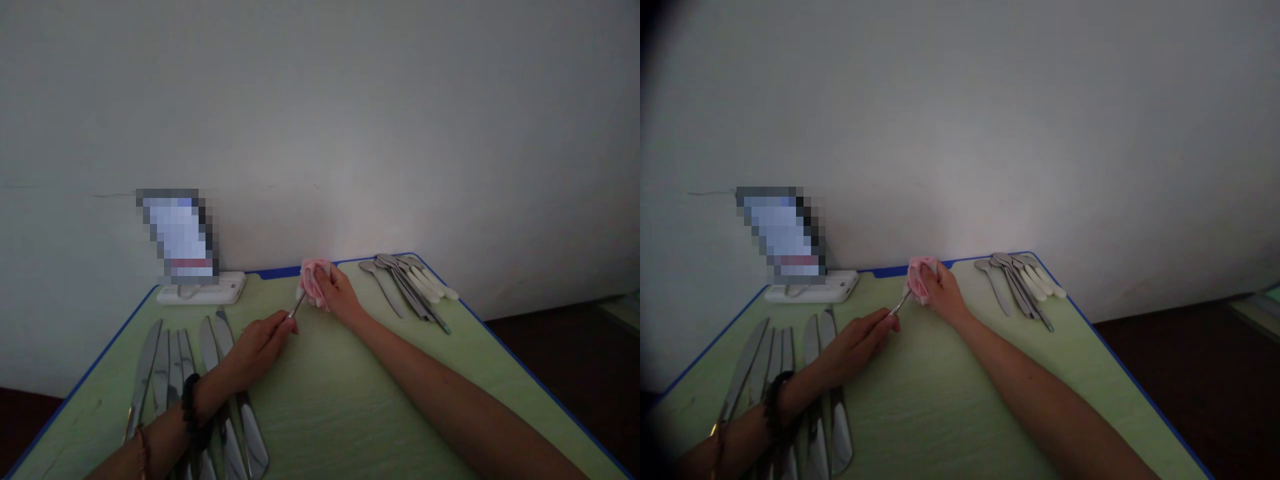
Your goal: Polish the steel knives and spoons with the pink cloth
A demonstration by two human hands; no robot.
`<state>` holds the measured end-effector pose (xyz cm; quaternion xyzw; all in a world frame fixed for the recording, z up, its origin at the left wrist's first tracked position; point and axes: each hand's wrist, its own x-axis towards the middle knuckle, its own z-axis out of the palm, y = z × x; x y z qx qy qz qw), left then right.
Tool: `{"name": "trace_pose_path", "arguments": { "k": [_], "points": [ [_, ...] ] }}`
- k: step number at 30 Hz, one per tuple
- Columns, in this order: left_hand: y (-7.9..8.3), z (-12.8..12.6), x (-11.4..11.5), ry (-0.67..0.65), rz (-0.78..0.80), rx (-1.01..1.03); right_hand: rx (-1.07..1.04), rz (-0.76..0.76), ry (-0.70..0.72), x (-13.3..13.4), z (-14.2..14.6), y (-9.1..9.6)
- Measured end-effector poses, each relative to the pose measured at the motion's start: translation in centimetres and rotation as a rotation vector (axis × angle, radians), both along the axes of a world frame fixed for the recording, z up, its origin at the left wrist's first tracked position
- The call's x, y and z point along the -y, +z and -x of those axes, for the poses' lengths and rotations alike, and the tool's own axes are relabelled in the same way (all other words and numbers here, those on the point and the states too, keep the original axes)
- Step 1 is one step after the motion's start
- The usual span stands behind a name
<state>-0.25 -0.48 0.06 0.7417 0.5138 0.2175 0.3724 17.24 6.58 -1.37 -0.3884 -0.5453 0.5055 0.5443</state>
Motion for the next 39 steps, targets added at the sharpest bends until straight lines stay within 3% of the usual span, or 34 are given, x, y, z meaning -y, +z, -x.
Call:
{"name": "trace_pose_path", "arguments": {
  "k": [7,10,17,24,31,35,39],
  "points": [
    [0.1,-0.5,0.3,0.045,-0.066,-0.005,-0.417,0.335,0.081,1.5,2.6,0.2],
    [0.1,-0.8,0.2,0.076,-0.083,-0.005,-0.463,0.4,0.125,2.0,3.3,0.0],
    [0.4,-0.9,0.1,0.094,-0.095,-0.04,-0.436,0.36,0.175,1.3,2.8,-0.5],
    [0.4,-0.9,0.3,0.035,-0.086,-0.108,-0.348,0.249,-0.076,0.6,2.5,-0.8],
    [0.9,-0.6,0.3,-0.052,-0.079,-0.097,-0.378,0.204,-0.2,-0.4,1.6,-0.8],
    [0.5,-0.5,0.2,-0.022,-0.071,-0.058,-0.479,0.262,-0.079,-0.9,1.0,-0.6],
    [0.2,-0.5,0.1,-0.012,-0.062,-0.04,-0.515,0.286,0.183,-0.8,0.6,0.0]
  ]
}}
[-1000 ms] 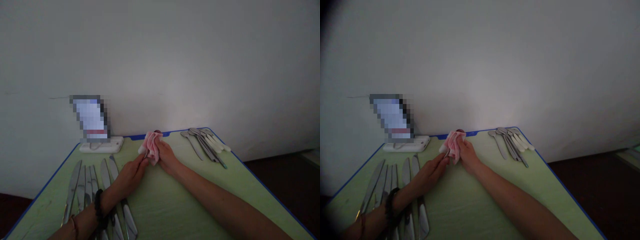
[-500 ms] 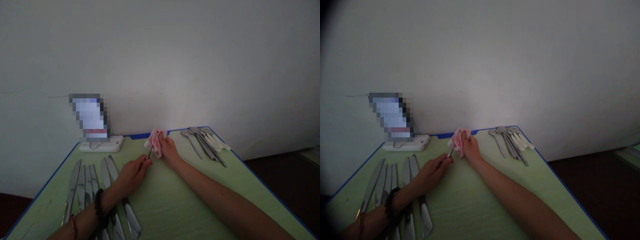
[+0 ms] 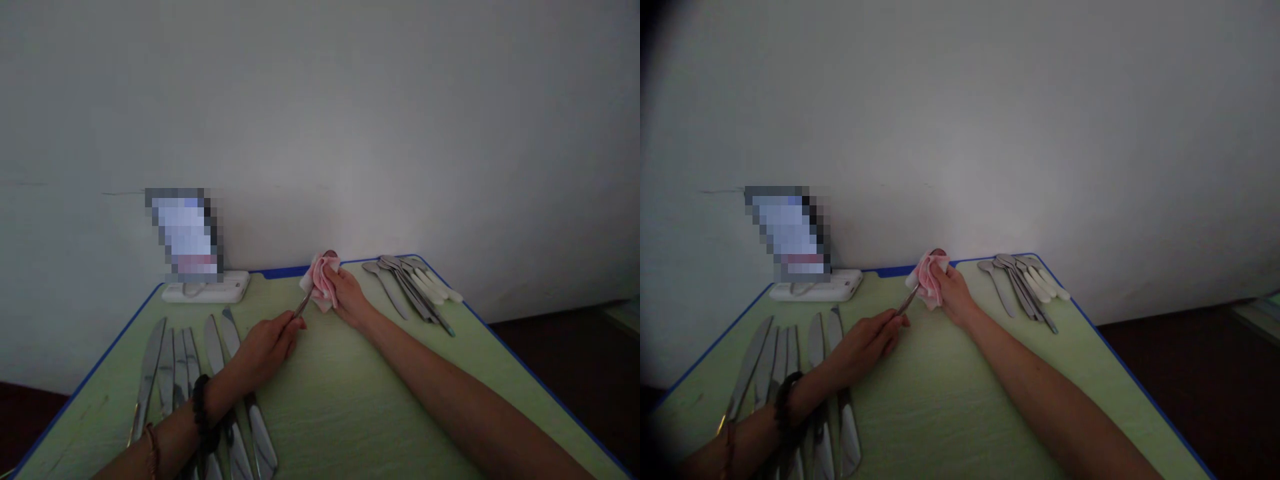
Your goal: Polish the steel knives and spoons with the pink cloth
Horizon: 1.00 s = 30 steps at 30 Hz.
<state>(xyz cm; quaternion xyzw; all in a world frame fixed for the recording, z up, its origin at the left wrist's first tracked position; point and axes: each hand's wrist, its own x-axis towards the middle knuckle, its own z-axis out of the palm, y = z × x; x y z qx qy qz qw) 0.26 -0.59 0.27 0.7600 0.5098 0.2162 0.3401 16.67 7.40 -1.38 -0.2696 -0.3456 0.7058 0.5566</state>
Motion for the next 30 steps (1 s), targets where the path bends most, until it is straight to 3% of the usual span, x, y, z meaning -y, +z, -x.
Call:
{"name": "trace_pose_path", "arguments": {
  "k": [5,10,12,17,22,26,30],
  "points": [
    [0.0,-0.1,0.0,-0.006,0.024,-0.001,0.039,-0.014,0.223,0.9,-0.3,0.7],
    [0.0,-0.2,0.0,0.017,0.032,-0.01,0.126,-0.009,0.294,1.2,-0.3,0.5],
    [0.0,-0.3,0.0,0.019,0.027,-0.035,0.112,0.003,0.246,1.0,-0.1,0.3],
    [0.1,-0.3,0.1,0.0,-0.01,-0.123,0.072,0.074,-0.046,0.3,0.4,-0.1],
    [0.2,-0.2,0.2,-0.058,-0.024,-0.192,0.044,0.032,-0.251,0.3,0.7,-0.3],
    [0.3,-0.1,0.3,-0.096,0.006,-0.161,0.068,0.02,-0.233,0.3,0.6,-0.3],
    [0.3,0.0,0.3,-0.086,0.033,-0.167,0.092,0.041,-0.127,0.4,0.4,-0.1]
  ]
}}
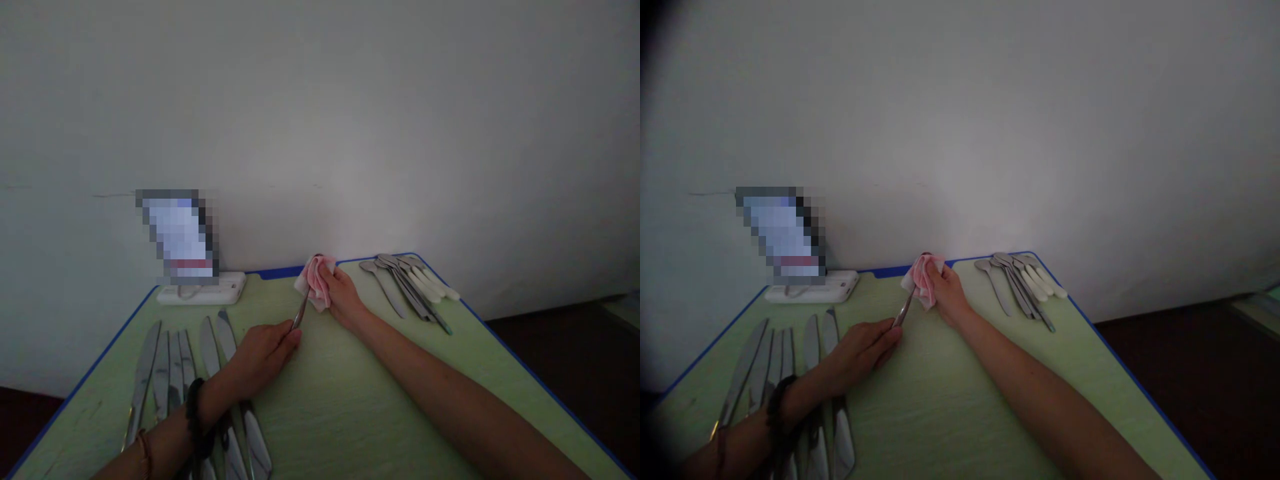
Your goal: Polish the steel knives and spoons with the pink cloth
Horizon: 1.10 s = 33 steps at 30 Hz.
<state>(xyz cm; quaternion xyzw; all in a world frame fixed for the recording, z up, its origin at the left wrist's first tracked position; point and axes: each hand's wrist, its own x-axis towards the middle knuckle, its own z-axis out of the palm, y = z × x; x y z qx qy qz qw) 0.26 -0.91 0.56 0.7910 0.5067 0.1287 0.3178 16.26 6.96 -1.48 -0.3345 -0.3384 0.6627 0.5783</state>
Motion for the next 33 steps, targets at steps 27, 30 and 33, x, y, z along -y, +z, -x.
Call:
{"name": "trace_pose_path", "arguments": {
  "k": [27,30,33],
  "points": [
    [0.1,-0.1,-0.2,-0.101,-0.141,-0.196,-0.163,0.06,0.229,-0.1,-0.5,0.3],
    [0.1,-0.1,-0.2,-0.108,-0.161,-0.209,-0.158,0.073,0.286,-0.2,-0.7,0.0],
    [0.1,-0.1,-0.1,-0.104,-0.152,-0.206,-0.156,0.058,0.321,-0.2,-0.8,0.0]
  ]
}}
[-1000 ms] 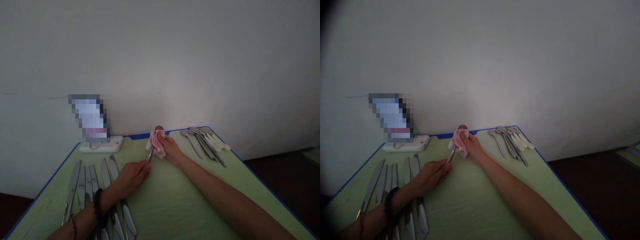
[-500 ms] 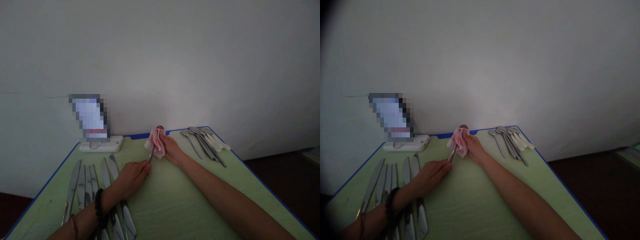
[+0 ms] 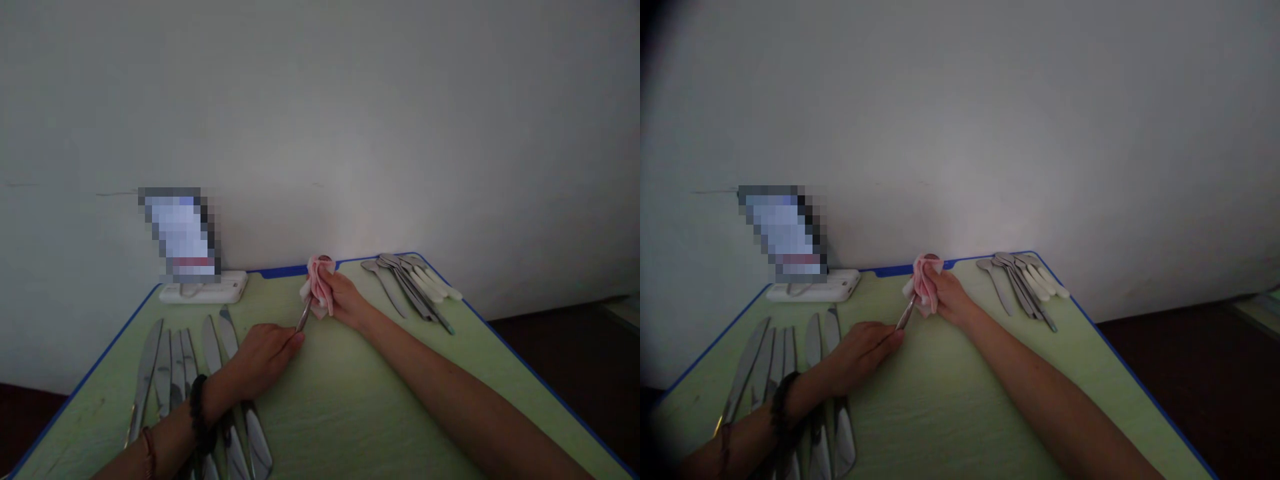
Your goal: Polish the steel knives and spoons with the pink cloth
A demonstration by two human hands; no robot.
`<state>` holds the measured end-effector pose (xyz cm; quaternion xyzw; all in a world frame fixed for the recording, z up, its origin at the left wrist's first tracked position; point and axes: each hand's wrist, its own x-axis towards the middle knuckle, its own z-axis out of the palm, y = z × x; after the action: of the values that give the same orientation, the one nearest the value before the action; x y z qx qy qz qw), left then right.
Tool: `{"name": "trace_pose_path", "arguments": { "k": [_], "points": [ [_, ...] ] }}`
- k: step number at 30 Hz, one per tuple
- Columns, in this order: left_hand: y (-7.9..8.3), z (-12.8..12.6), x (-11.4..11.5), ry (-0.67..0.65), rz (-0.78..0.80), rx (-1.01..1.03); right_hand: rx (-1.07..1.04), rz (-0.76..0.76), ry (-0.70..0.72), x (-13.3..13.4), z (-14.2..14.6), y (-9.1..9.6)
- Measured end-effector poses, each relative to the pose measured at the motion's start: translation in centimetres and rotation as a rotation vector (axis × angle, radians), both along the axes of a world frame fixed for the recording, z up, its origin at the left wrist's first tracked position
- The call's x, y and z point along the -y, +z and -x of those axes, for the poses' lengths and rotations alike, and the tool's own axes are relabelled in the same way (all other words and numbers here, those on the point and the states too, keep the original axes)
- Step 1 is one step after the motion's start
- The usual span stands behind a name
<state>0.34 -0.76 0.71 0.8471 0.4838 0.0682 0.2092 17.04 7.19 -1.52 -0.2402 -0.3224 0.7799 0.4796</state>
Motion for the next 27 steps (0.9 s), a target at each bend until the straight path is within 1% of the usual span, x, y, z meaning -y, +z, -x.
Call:
{"name": "trace_pose_path", "arguments": {
  "k": [2,6,8,11,15,19,21,23,27],
  "points": [
    [0.1,0.0,0.1,0.006,0.026,0.01,-0.002,-0.003,0.0,0.2,0.1,0.1],
    [-0.1,0.1,0.1,0.025,0.052,0.068,-0.025,0.073,-0.046,0.9,0.8,0.4],
    [-0.2,0.1,0.0,0.043,0.067,0.105,-0.016,0.087,-0.037,1.3,1.1,0.5],
    [-0.5,0.1,-0.2,0.084,0.109,0.161,0.008,0.066,-0.014,1.6,1.3,0.7],
    [-0.7,0.2,-0.2,0.124,0.123,0.216,0.041,0.04,-0.018,1.7,1.4,0.8],
    [-0.6,0.2,-0.2,0.104,0.147,0.229,0.077,0.017,-0.036,1.9,1.6,0.9],
    [-0.5,0.2,-0.3,0.097,0.131,0.205,0.088,0.017,-0.05,2.0,1.7,0.9],
    [-0.5,0.0,-0.3,0.107,0.1,0.184,0.088,0.028,-0.089,2.0,1.8,0.9],
    [-0.6,-0.1,-0.4,0.146,0.076,0.206,0.047,0.065,-0.229,1.6,1.9,0.5]
  ]
}}
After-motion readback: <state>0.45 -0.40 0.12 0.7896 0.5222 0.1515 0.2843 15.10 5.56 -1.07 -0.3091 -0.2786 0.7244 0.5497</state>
